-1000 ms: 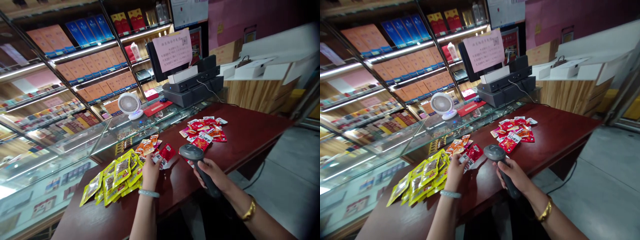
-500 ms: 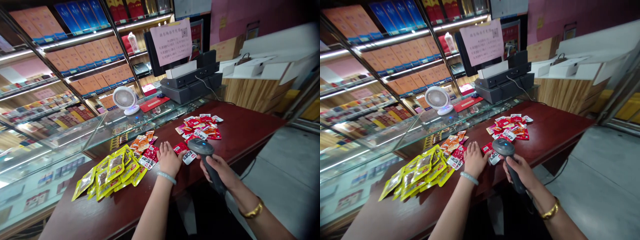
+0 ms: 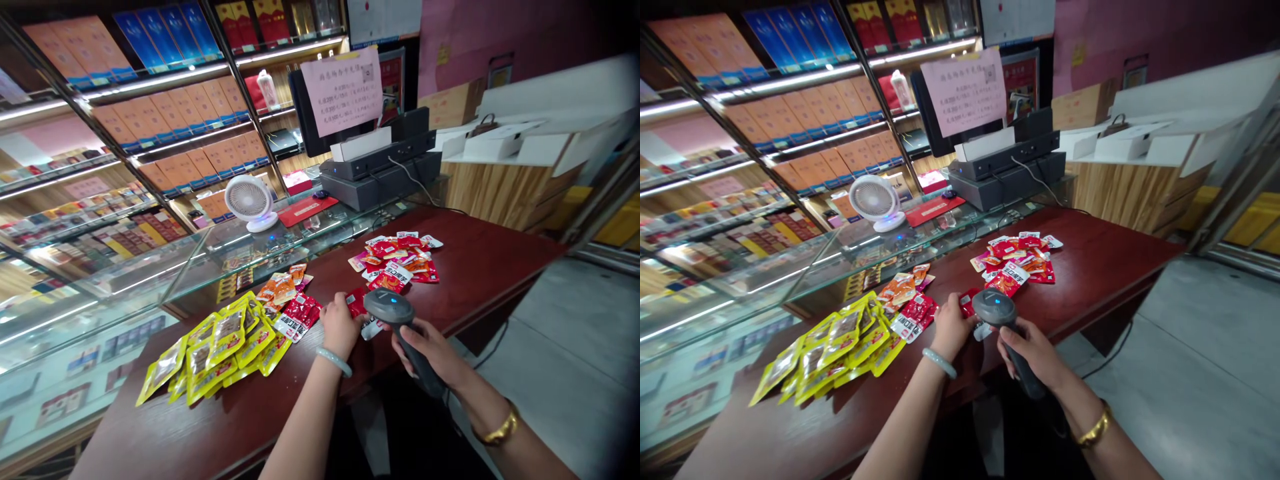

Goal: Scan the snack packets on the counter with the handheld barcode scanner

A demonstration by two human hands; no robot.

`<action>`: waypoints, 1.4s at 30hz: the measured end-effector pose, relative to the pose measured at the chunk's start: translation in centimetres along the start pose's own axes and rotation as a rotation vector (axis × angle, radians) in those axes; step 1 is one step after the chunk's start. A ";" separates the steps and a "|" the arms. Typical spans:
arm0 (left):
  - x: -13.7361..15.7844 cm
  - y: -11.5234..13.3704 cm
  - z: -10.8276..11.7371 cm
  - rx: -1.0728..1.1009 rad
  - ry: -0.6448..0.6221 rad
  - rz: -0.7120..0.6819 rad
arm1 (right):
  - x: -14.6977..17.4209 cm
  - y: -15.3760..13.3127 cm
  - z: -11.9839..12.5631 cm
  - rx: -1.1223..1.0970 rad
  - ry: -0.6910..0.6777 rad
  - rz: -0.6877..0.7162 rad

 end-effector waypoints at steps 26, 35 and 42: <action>-2.9 1.4 3.3 -0.002 0.198 -0.164 | 1.4 -0.3 2.2 -0.013 0.012 -0.028; -4.9 7.3 -0.5 -0.071 0.148 -0.186 | 3.5 -0.9 5.9 -0.021 0.159 0.010; -3.2 10.3 -3.0 -0.138 -0.037 -0.453 | 3.5 -0.8 6.1 -0.033 0.168 0.027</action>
Point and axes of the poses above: each hand's wrist, its own x-axis away from the middle knuckle, its own z-axis out of the back of the hand, y = z × x, the point moved 6 cm from there along -x, towards the middle knuckle, and after that the axes turned 6 degrees about x, right-handed, at the moved point
